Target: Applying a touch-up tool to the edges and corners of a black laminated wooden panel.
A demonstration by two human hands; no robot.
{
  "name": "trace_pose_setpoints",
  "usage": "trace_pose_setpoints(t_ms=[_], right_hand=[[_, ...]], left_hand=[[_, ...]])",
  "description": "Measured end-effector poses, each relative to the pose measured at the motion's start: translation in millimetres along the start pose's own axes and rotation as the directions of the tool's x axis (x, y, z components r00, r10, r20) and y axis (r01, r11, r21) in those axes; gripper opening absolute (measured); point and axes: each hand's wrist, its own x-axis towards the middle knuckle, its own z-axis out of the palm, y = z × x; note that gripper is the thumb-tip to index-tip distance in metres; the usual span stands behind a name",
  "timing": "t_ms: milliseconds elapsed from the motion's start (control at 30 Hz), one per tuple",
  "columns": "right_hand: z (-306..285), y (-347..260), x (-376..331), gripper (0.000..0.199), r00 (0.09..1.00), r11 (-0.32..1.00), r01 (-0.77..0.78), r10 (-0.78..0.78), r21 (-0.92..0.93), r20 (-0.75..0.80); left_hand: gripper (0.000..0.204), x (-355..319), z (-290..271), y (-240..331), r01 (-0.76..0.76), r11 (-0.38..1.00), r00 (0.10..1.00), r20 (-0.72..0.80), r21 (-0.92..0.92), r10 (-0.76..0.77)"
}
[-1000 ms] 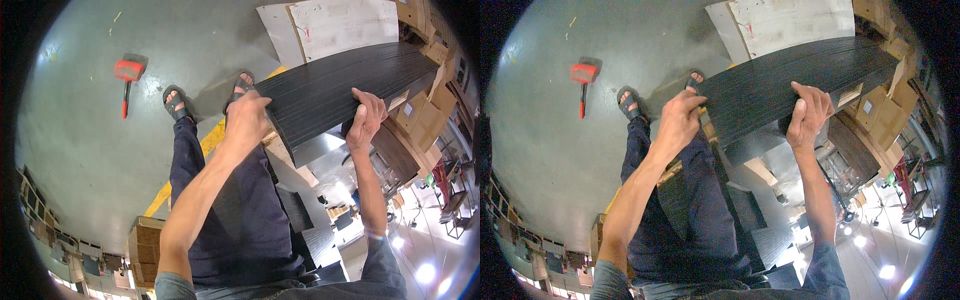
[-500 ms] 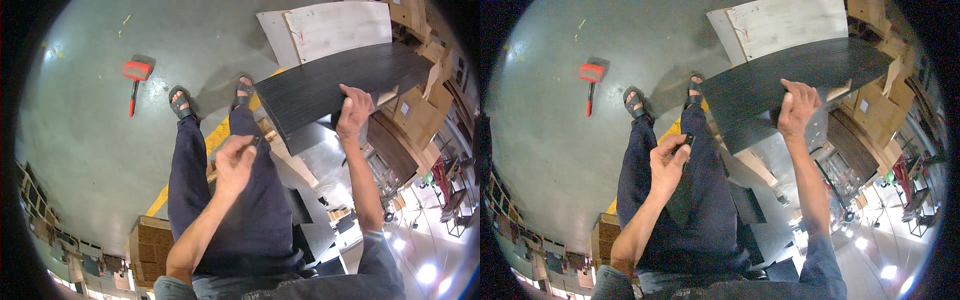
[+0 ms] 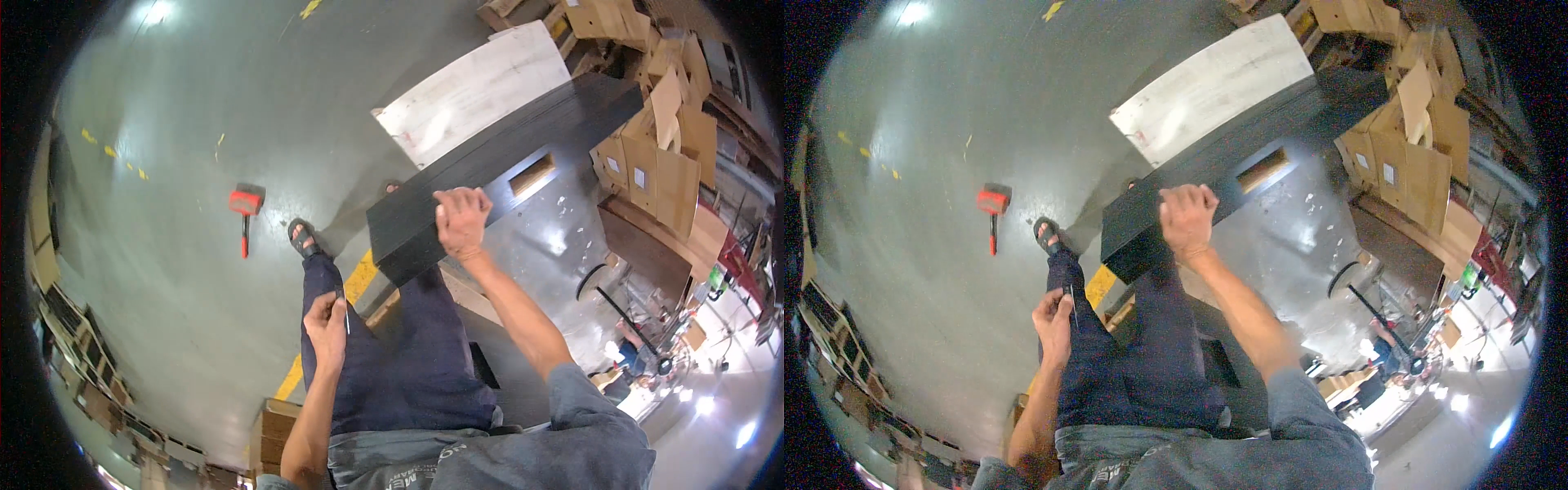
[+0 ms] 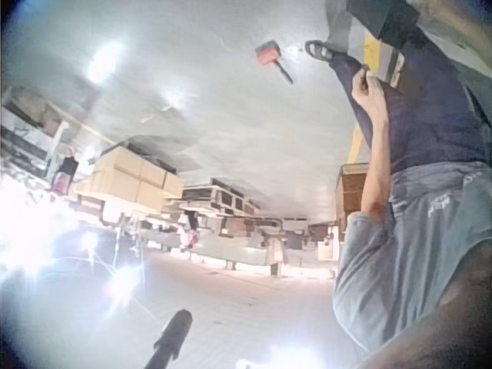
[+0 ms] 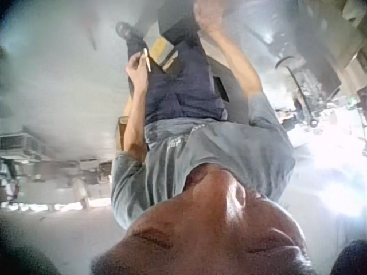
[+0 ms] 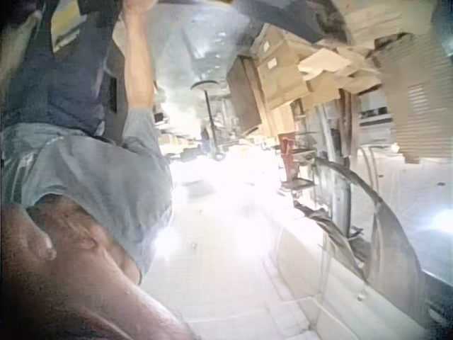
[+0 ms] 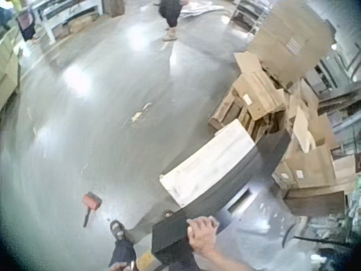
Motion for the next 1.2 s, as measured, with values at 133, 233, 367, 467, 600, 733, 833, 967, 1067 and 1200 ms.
trace_pose_setpoints(t_ms=[133, 233, 367, 467, 600, 733, 833, 967, 1067, 1200], right_hand=[[-8.4, 5.4, 3.0, 0.025, 1.000, 0.995, 0.012, -0.013, 0.104, 0.008], [-12.2, 7.3, 10.6, 0.025, 0.999, 0.981, 0.044, -0.047, 0.189, 0.013], [-19.2, 7.7, 12.7, 0.025, 0.995, 0.984, 0.054, -0.066, 0.167, 0.068], [-21.6, 6.6, 10.6, 0.027, 0.985, 0.978, 0.119, -0.138, 0.173, 0.103], [-25.5, -0.5, 12.4, 0.031, 0.947, 0.969, 0.217, -0.239, 0.120, 0.216], [-28.6, -13.9, 26.0, 0.037, 0.859, 0.912, 0.386, -0.410, 0.138, 0.306], [-27.6, -32.0, 31.9, 0.042, 0.764, 0.843, 0.500, -0.537, 0.199, 0.356], [-2.6, -40.0, 36.3, 0.041, 0.639, 0.748, 0.607, -0.661, 0.269, 0.393], [7.0, -35.2, 31.8, 0.032, 0.574, 0.729, 0.643, -0.663, 0.236, 0.481], [12.8, -38.6, 28.3, 0.029, 0.568, 0.703, 0.669, -0.693, 0.241, 0.444]], left_hand=[[0.017, -19.7, 16.3, 7.2, 0.029, 0.997, 0.998, -0.050, 0.076, -0.025], [0.017, -26.6, 38.5, 22.1, 0.077, 0.997, 0.983, -0.165, 0.008, -0.075], [0.026, -24.8, 45.7, 1.2, 0.022, 0.999, 0.963, -0.268, -0.032, -0.030], [0.024, -31.6, 49.3, -4.7, 0.055, 0.987, 0.940, -0.325, -0.154, -0.103], [0.025, -39.7, 36.6, -39.7, 0.038, 0.948, 0.915, -0.370, -0.316, -0.160], [0.029, -43.8, 34.1, -48.6, 0.065, 0.938, 0.888, -0.409, -0.342, -0.211], [0.029, -40.9, 32.8, -58.0, 0.027, 0.927, 0.899, -0.396, -0.374, -0.186], [0.027, -9.8, 49.8, -88.5, -0.116, 0.948, 0.895, -0.445, -0.295, -0.029], [0.026, 16.1, 62.5, -97.9, -0.166, 0.931, 0.903, -0.430, -0.324, 0.011], [0.026, 58.4, 80.2, -111.7, -0.220, 0.928, 0.912, -0.402, -0.301, 0.086]])
